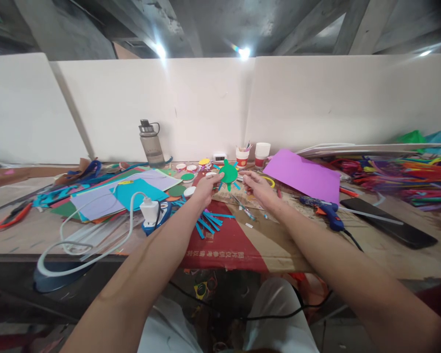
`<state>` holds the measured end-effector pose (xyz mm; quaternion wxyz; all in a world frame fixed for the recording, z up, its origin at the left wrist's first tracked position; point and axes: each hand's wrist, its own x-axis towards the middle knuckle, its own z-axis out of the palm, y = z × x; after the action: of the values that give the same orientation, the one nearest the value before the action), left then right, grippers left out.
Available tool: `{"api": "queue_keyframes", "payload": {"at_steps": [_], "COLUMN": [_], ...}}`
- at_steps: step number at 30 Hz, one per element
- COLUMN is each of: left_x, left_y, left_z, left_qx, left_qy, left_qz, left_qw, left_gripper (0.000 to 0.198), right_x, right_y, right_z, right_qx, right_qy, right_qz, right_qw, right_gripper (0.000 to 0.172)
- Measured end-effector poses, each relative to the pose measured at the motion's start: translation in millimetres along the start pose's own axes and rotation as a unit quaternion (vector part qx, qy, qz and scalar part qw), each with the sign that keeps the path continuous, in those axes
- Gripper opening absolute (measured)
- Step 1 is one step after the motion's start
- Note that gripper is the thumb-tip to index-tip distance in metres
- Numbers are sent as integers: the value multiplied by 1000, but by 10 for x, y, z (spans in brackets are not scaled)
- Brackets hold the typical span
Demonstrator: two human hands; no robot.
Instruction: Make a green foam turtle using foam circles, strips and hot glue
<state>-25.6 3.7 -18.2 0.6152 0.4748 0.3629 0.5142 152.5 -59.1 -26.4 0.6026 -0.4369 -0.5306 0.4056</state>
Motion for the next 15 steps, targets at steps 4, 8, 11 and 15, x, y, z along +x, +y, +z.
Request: {"api": "queue_keyframes", "payload": {"at_steps": [4, 8, 11, 15], "left_x": [14, 15, 10, 6], "left_y": [-1, 5, 11, 14], "left_z": [-6, -8, -5, 2], "left_qx": [-11, -12, -11, -12], "left_qy": [7, 3, 6, 5], "left_qz": [0, -2, 0, -3], "left_qw": [1000, 1000, 1000, 1000], "left_gripper": [42, 42, 43, 45], "right_x": [-19, -46, -56, -50], "right_y": [-17, -46, -68, -72], "right_z": [11, 36, 44, 39], "right_qx": [-11, -34, -40, -48], "right_qy": [-1, -8, -5, -11], "right_qz": [-8, -4, 1, -5], "right_qw": [1000, 999, 999, 999], "right_gripper": [44, 43, 43, 44]}}
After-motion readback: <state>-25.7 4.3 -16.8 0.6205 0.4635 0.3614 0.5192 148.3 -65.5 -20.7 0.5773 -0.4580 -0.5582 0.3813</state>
